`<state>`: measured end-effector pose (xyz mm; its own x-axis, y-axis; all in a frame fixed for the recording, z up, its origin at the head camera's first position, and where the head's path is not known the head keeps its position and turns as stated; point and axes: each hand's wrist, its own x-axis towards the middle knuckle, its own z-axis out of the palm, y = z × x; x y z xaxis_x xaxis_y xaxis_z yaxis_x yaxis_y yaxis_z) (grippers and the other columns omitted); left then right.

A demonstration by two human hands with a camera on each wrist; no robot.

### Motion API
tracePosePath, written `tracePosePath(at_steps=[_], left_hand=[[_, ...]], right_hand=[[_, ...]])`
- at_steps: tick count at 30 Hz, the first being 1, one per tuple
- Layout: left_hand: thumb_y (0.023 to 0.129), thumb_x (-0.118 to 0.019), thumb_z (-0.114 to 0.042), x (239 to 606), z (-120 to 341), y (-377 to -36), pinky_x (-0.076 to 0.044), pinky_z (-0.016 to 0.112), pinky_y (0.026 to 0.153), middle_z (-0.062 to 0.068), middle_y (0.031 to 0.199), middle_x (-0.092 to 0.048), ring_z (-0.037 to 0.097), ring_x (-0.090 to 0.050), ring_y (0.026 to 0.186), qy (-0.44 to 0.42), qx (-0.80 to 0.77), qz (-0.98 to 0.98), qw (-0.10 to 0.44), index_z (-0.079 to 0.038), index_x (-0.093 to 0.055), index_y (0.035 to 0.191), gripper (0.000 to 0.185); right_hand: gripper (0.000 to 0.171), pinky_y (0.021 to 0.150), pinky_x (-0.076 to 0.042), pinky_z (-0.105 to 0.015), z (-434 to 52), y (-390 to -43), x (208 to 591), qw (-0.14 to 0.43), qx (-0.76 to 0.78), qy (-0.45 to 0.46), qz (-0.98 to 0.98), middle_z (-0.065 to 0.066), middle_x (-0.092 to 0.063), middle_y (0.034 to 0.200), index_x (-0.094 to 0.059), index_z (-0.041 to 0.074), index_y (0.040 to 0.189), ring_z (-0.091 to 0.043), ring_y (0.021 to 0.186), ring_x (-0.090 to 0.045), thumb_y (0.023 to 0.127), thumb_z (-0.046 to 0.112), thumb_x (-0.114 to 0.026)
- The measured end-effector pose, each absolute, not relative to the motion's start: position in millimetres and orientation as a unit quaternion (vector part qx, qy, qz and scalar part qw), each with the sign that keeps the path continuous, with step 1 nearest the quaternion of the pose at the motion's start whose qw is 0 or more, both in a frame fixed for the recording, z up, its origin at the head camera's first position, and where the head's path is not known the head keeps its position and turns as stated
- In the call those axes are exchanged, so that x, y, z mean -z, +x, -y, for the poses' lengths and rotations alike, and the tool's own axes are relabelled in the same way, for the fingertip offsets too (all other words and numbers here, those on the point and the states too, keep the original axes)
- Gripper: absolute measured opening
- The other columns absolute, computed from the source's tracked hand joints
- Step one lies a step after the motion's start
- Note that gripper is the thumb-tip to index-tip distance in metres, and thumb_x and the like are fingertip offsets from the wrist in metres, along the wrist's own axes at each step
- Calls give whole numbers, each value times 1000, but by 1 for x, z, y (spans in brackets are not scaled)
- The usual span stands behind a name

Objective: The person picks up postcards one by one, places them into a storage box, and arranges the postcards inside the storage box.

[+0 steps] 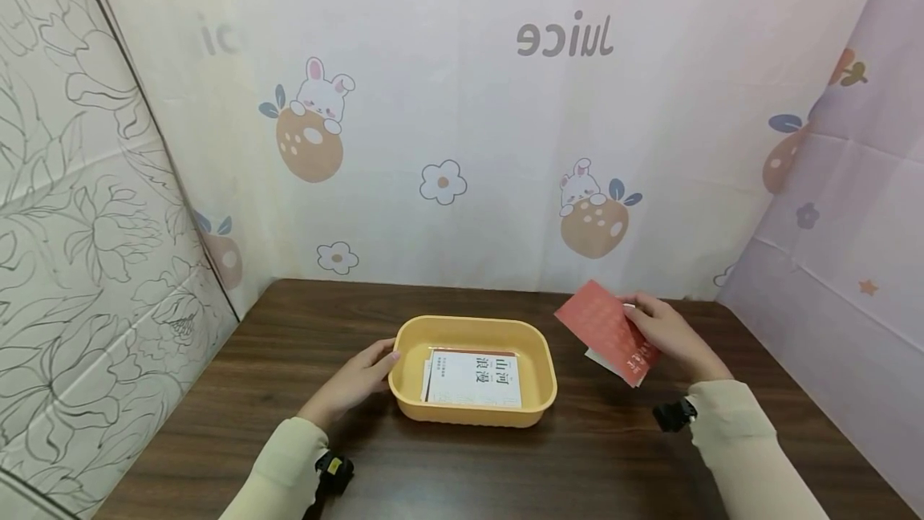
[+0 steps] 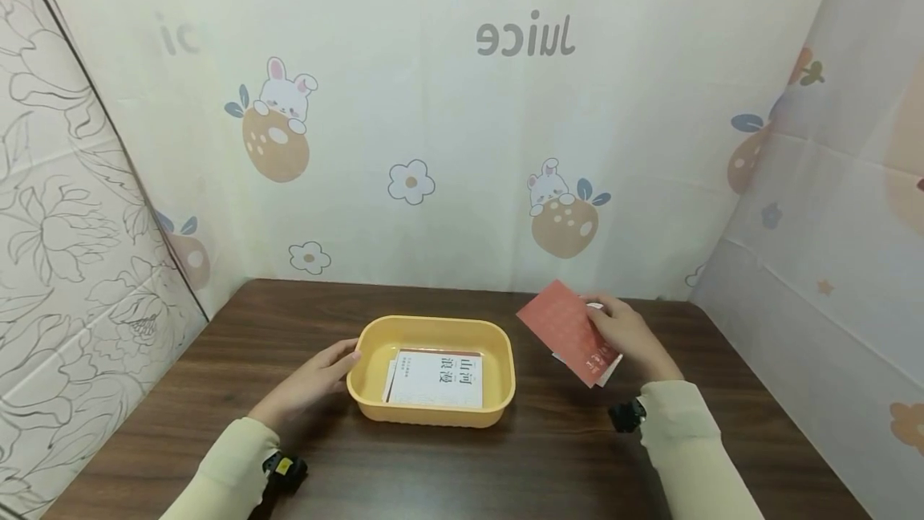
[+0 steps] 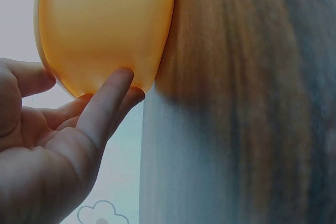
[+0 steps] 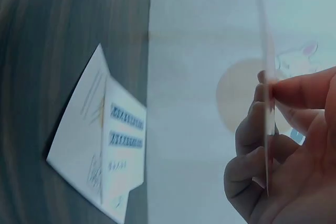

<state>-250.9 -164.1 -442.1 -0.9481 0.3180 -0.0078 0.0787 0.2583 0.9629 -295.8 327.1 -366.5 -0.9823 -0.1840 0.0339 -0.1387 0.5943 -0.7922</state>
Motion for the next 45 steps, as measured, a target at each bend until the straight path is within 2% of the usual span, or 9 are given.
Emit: tracePosePath(at_steps=[14,20,27,36,45], left_hand=[[109,-46,-24,445,164,-251,-53,46,95,25,143,-48,37,-54,125,127,-595,-787,99,4,-37,150,50],[109,-46,-26,445,165,-252,-53,46,96,24,143,-48,37,-54,126,128,-594,-788,99,3,-37,151,51],[109,-46,-26,443,166,-251,-54,45,95,25,145,-47,37,-53,126,122,-590,-792,98,2,-37,151,51],[110,-45,-26,442,167,-250,-53,46,96,27,144,-46,38,-53,126,137,-589,-790,102,4,-34,152,52],[109,-46,-26,444,165,-252,-53,45,96,23,143,-49,35,-54,125,129,-590,-791,100,1,-37,151,51]], right_hand=[[35,59,-55,-37,-276,-301,354,39,422,-148,-894,-16,-60,93,-59,3,134,-27,71,-59,107,23,-51],[31,61,-55,-37,-259,-308,356,33,396,-168,-902,-13,-63,100,-64,7,131,-25,75,-59,107,22,-52],[28,62,-57,-35,-228,-317,355,50,385,-196,-900,-13,-65,107,-65,7,128,-23,77,-62,107,18,-49],[23,87,-51,-44,-188,-321,347,58,320,-239,-915,-4,-67,113,-71,16,120,-24,101,-57,105,19,-53],[23,93,-50,-46,-168,-329,345,94,301,-271,-909,-1,-67,113,-72,17,118,-21,102,-59,105,16,-53]])
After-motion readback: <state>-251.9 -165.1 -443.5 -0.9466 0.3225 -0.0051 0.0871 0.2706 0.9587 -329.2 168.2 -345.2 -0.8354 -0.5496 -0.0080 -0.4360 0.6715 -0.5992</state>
